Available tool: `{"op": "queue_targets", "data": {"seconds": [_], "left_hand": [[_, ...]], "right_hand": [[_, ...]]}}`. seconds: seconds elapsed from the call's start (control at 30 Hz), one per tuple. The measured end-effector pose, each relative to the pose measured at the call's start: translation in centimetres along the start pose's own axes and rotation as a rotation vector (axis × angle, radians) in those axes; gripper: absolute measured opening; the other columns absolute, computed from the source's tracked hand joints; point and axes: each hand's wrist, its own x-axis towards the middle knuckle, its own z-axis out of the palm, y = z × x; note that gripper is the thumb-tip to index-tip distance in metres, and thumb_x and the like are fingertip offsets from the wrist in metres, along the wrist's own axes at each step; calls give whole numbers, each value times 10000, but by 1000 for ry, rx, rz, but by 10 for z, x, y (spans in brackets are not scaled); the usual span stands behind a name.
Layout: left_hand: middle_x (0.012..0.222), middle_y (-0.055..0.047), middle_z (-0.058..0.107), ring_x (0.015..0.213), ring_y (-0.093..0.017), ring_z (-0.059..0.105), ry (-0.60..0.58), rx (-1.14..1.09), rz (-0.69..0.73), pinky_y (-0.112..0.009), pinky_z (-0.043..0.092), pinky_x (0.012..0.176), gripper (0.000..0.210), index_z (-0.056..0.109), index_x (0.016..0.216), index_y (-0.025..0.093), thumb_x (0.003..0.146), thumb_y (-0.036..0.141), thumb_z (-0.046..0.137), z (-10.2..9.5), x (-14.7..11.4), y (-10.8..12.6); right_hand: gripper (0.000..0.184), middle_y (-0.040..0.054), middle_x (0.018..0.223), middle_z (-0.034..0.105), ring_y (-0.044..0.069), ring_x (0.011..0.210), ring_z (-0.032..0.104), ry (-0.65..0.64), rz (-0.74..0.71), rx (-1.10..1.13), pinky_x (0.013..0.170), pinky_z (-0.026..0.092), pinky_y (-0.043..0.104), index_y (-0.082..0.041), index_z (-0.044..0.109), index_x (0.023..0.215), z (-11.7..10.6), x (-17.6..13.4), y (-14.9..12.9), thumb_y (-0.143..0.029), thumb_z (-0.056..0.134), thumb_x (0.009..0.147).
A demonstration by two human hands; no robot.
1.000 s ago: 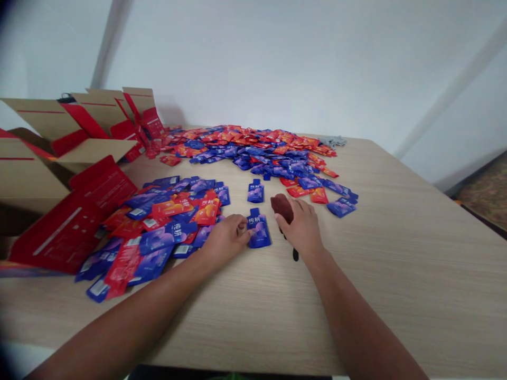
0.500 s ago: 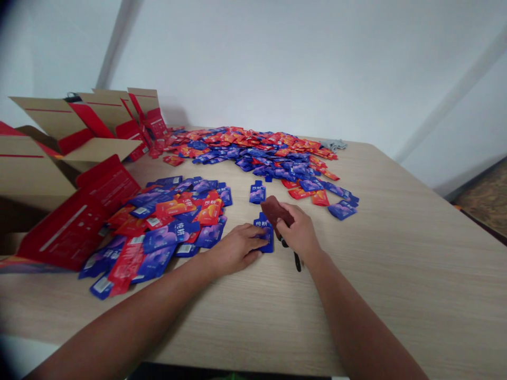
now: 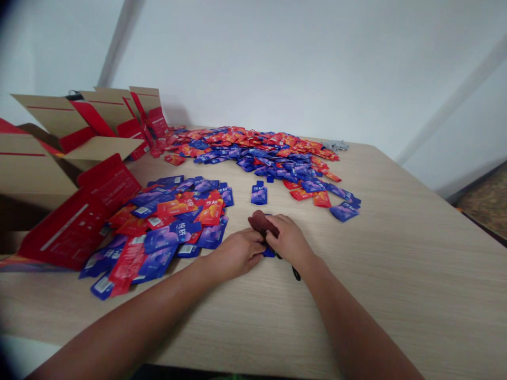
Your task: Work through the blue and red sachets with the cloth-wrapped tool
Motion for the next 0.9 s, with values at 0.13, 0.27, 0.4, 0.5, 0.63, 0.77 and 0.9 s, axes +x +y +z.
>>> {"op": "queue_targets", "data": {"seconds": [0.13,0.27,0.4,0.5,0.63,0.77,0.9], "left_hand": [[1077,-106,744,1096,-276,674,11,37,-14,-397,547,1003,169,787,947,187,974,201,620,-1,0,5],[1054,-109,745,1019,-273,677,9,49,-25,-398,555,928,187,778,919,182,980,203,602,-3,1,8],[1036,-109,745,1007,-276,675,14,36,-26,-401,553,917,181,775,907,185,975,201,608,-3,1,8],[1009,-107,738,993,-273,672,18,25,-32,-400,553,909,180,768,888,191,972,200,609,-1,1,7],[1025,-106,734,1021,-272,672,27,38,-23,-392,548,931,163,758,884,193,965,197,616,0,1,6],[1066,-103,736,1060,-269,674,32,39,-12,-384,542,961,154,760,924,194,978,217,618,1,0,5],[1059,-104,740,1051,-269,676,40,24,-8,-391,539,964,156,771,950,196,982,223,620,2,0,3]], "right_hand": [[435,96,1190,754,285,1086,678,27,28,-12,996,536,429,-225,715,1314,5,4,10,-210,637,887],[430,102,1221,759,287,1104,687,73,51,-30,1015,533,436,-222,711,1324,8,10,20,-230,628,901],[436,111,1195,766,289,1080,694,93,87,-94,1000,529,425,-203,720,1308,10,15,25,-233,638,881],[437,94,1173,774,275,1053,691,62,91,-97,965,525,398,-215,730,1300,8,18,26,-219,639,872],[465,107,1227,766,275,1081,688,30,69,-110,978,516,395,-198,712,1331,3,26,29,-217,651,870],[475,112,1260,763,282,1100,684,8,48,-132,1003,511,411,-197,709,1335,-1,34,35,-211,660,863],[464,124,1257,763,291,1105,688,83,48,-131,1015,523,437,-193,713,1332,4,33,41,-230,644,874]]}}
